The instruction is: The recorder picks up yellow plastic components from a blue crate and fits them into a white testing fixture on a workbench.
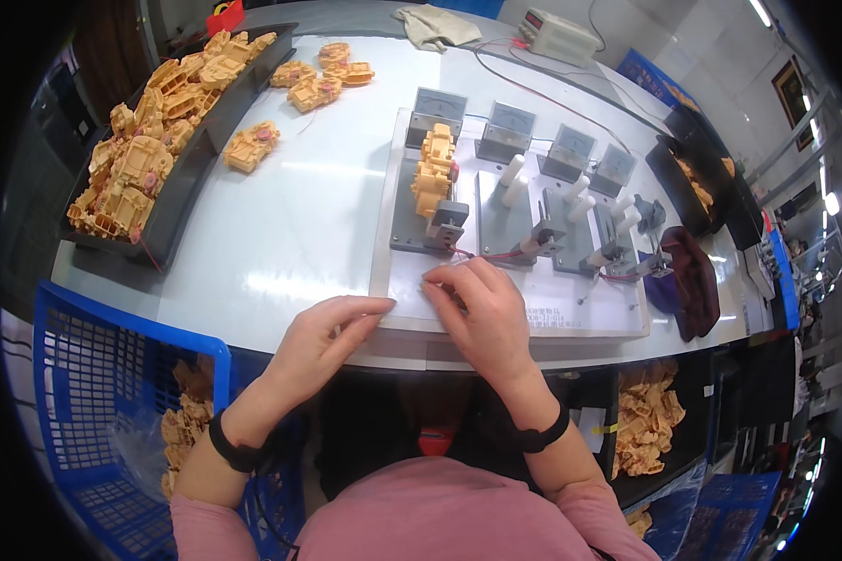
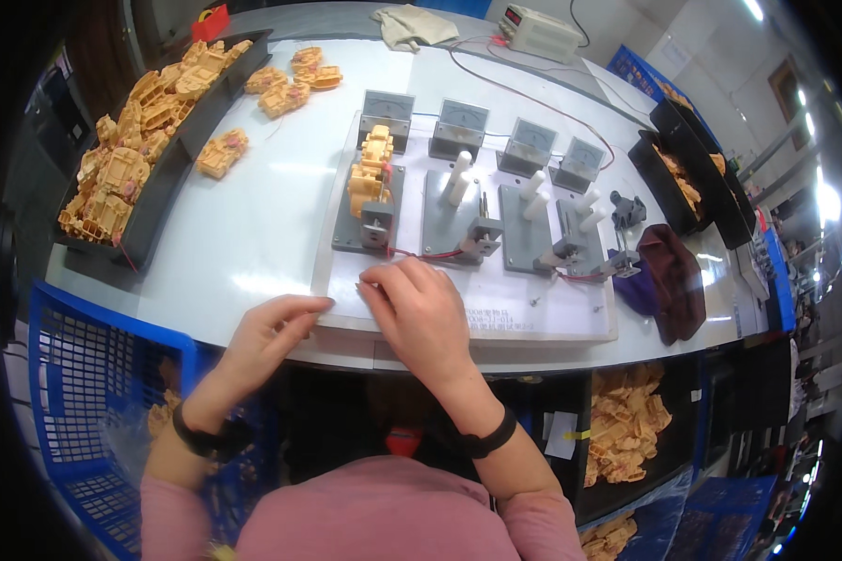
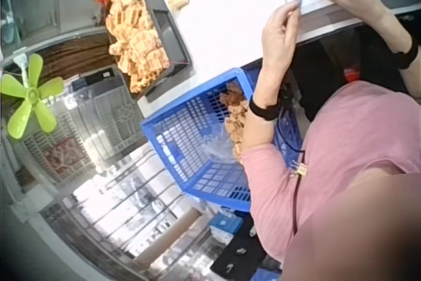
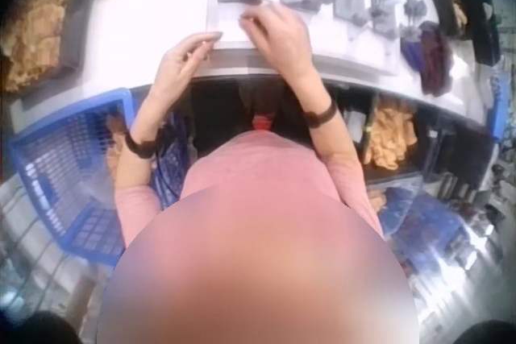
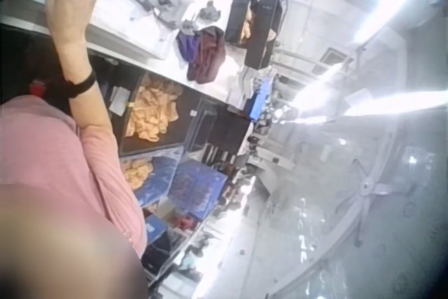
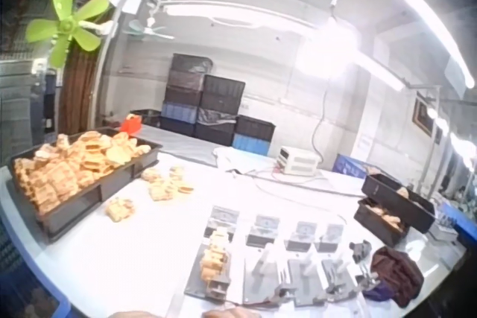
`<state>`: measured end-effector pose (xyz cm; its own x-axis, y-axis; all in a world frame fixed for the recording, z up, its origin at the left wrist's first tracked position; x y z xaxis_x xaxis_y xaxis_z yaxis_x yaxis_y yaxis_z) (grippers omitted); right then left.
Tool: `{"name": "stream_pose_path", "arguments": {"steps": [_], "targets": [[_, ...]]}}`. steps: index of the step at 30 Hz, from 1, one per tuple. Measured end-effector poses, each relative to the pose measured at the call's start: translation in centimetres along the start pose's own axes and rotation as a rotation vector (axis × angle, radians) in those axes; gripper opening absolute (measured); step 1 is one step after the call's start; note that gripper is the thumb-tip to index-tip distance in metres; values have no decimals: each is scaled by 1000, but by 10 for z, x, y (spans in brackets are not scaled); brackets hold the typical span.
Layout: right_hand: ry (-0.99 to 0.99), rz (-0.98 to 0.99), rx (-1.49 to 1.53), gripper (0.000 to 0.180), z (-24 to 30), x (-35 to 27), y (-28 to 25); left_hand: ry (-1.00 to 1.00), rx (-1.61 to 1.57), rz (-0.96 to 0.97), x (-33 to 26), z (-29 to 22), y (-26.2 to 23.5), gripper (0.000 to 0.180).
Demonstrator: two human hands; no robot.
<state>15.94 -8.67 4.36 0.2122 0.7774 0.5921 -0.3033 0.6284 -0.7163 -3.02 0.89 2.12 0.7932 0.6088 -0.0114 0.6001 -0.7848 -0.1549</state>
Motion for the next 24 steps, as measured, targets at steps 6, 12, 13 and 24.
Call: {"name": "stream_pose_path", "arguments": {"steps": [6, 12, 13, 24], "targets": [[38, 45, 1, 9, 0, -1, 1, -44, -46, 4, -1, 3, 0, 27], [38, 57, 10, 9, -1, -1, 1, -25, -54, 16, -1, 4, 0, 30], [38, 56, 11, 9, -1, -1, 1, -26, -52, 21, -1, 4, 0, 30], [-28, 19, 11, 9, 0, 1, -1, -15, -100, 1, -1, 7, 1, 29]]}}
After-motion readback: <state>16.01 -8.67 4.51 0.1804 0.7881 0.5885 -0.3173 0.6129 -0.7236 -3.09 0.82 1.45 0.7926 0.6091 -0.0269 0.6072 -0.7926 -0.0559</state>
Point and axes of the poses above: each hand's wrist, its own x-axis towards the middle knuckle, its own y-axis out of the palm, z = x × y, the point moved 3 cm from there along x, towards the middle knuckle, and after that the axes turned 8 degrees about -x, right-handed, at the moved point
